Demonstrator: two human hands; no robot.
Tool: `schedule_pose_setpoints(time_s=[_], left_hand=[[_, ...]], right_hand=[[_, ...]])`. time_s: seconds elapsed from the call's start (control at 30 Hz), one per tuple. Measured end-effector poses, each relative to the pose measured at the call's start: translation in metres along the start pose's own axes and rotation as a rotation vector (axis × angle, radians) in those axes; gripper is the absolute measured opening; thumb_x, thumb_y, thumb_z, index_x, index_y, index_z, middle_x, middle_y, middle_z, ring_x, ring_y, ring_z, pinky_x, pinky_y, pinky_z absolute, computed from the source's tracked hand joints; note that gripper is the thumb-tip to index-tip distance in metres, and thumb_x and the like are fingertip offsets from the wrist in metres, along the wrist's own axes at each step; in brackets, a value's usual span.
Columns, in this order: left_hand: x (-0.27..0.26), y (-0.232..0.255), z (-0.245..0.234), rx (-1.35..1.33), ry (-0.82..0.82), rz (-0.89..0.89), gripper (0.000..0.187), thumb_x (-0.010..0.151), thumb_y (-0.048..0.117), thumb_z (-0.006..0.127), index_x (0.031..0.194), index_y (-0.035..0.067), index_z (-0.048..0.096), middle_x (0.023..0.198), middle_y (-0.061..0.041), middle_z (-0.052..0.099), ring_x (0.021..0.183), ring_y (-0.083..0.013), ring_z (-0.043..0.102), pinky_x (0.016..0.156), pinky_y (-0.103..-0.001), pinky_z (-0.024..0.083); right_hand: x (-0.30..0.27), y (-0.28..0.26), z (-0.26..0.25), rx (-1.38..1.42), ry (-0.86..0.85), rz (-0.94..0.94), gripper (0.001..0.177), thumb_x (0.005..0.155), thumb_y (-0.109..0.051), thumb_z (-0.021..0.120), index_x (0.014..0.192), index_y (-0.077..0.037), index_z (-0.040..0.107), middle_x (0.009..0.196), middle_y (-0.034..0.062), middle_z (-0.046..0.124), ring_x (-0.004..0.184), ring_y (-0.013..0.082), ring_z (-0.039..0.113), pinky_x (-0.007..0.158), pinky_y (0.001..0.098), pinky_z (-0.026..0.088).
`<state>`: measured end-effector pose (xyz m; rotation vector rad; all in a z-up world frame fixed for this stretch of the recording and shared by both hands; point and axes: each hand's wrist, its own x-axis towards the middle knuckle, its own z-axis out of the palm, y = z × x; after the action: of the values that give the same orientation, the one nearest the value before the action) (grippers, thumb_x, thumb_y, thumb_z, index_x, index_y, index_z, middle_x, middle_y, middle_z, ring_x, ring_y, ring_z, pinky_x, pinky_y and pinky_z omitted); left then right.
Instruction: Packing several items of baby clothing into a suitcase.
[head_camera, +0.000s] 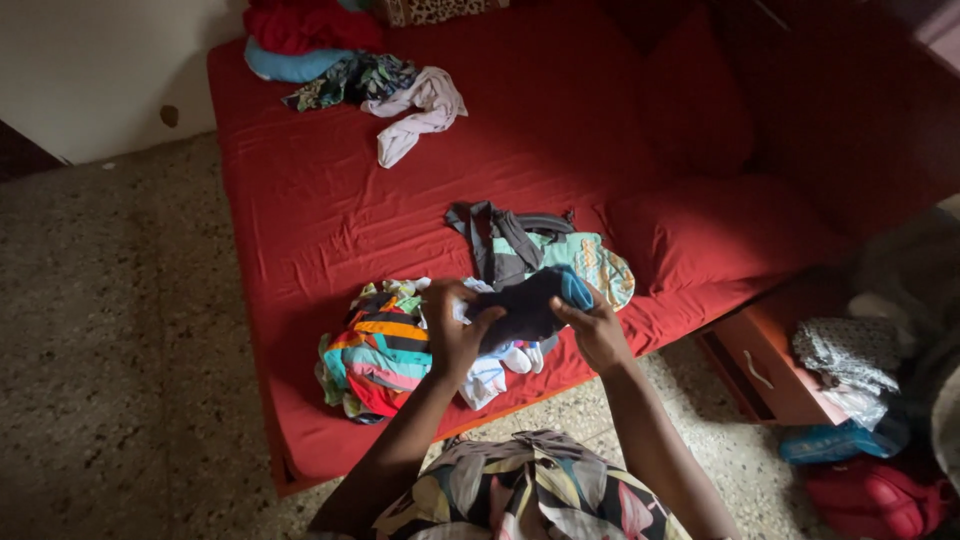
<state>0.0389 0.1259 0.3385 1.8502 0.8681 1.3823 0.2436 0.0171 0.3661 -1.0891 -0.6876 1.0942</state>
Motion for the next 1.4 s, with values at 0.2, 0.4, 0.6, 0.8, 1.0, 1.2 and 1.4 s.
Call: schedule_pose_setpoints(time_s=[0.2,0.4,0.6,0.8,1.0,1.2,1.4], left_hand=[[-0.031,-0.018,0.031,-0.539,-0.494,-0.228,0.095,0.067,0.036,0.093,0.142,0.000,0.047,0.130,-0.007,0.060,0.121,-0.0175,0.056,0.104,-0.035,0.046],[-0.037,0.027,0.051,-0.839,-0.736,-0.533,0.055,0.090,0.029,0.077,0.134,0.000,0.061,0.118,-0.003,0.072,0.110,-0.0137,0.063,0.101,-0.033,0.050],[-0.045,0.047,0.068,-1.059,-0.645,-0.676,0.042,0.092,0.024,0.075,0.125,-0.002,0.067,0.114,-0.006,0.073,0.105,-0.0168,0.068,0.098,-0.035,0.052],[-0.044,0.084,0.075,-1.098,-0.874,-0.699,0.043,0.088,0.016,0.075,0.127,0.003,0.065,0.117,-0.005,0.073,0.105,-0.0160,0.069,0.098,-0.036,0.053],[-0.033,0.081,0.095,-1.028,-0.882,-0.787,0.037,0.095,0.018,0.069,0.127,0.000,0.065,0.115,-0.009,0.074,0.103,-0.0171,0.070,0.096,-0.033,0.055],[-0.054,0.070,0.125,-0.829,-0.698,-0.802,0.034,0.095,0.023,0.070,0.121,0.002,0.068,0.107,-0.008,0.073,0.094,-0.0150,0.070,0.086,-0.031,0.057],[-0.126,-0.017,0.203,-0.759,-0.478,-0.685,0.040,0.102,0.033,0.069,0.118,-0.003,0.061,0.104,-0.014,0.075,0.088,-0.0200,0.071,0.078,-0.035,0.058]], right_hand=[[-0.005,-0.011,-0.023,-0.263,-0.026,-0.108,0.032,0.099,-0.010,0.072,0.130,-0.003,0.064,0.101,-0.0041,0.062,0.095,0.0078,0.058,0.087,0.0253,0.050],[0.000,-0.066,-0.031,0.040,0.005,0.031,0.032,0.107,-0.020,0.064,0.135,-0.005,0.064,0.096,-0.0047,0.065,0.078,0.0061,0.056,0.063,0.0216,0.043],[-0.015,-0.033,-0.080,-0.168,0.275,0.046,0.052,0.089,-0.019,0.066,0.137,-0.022,0.046,0.113,0.0050,0.066,0.096,0.0171,0.068,0.072,0.0309,0.056],[-0.058,-0.051,-0.092,-0.416,0.016,-0.418,0.060,0.113,-0.049,0.054,0.147,0.000,0.057,0.159,0.0149,0.052,0.150,0.0231,0.045,0.122,0.0373,0.032],[-0.080,0.011,-0.130,0.352,-0.362,0.205,0.096,0.089,-0.075,0.052,0.145,0.003,0.054,0.137,0.0186,0.066,0.125,0.0264,0.063,0.107,0.0409,0.047],[-0.099,0.022,-0.131,-0.005,0.039,0.187,0.044,0.095,-0.024,0.075,0.129,0.002,0.067,0.117,0.0094,0.073,0.105,0.0181,0.067,0.097,0.0360,0.051],[-0.147,-0.026,-0.159,-0.255,0.426,-0.197,0.027,0.101,-0.018,0.071,0.117,0.004,0.073,0.106,0.0044,0.075,0.096,0.0105,0.067,0.089,0.0269,0.052]])
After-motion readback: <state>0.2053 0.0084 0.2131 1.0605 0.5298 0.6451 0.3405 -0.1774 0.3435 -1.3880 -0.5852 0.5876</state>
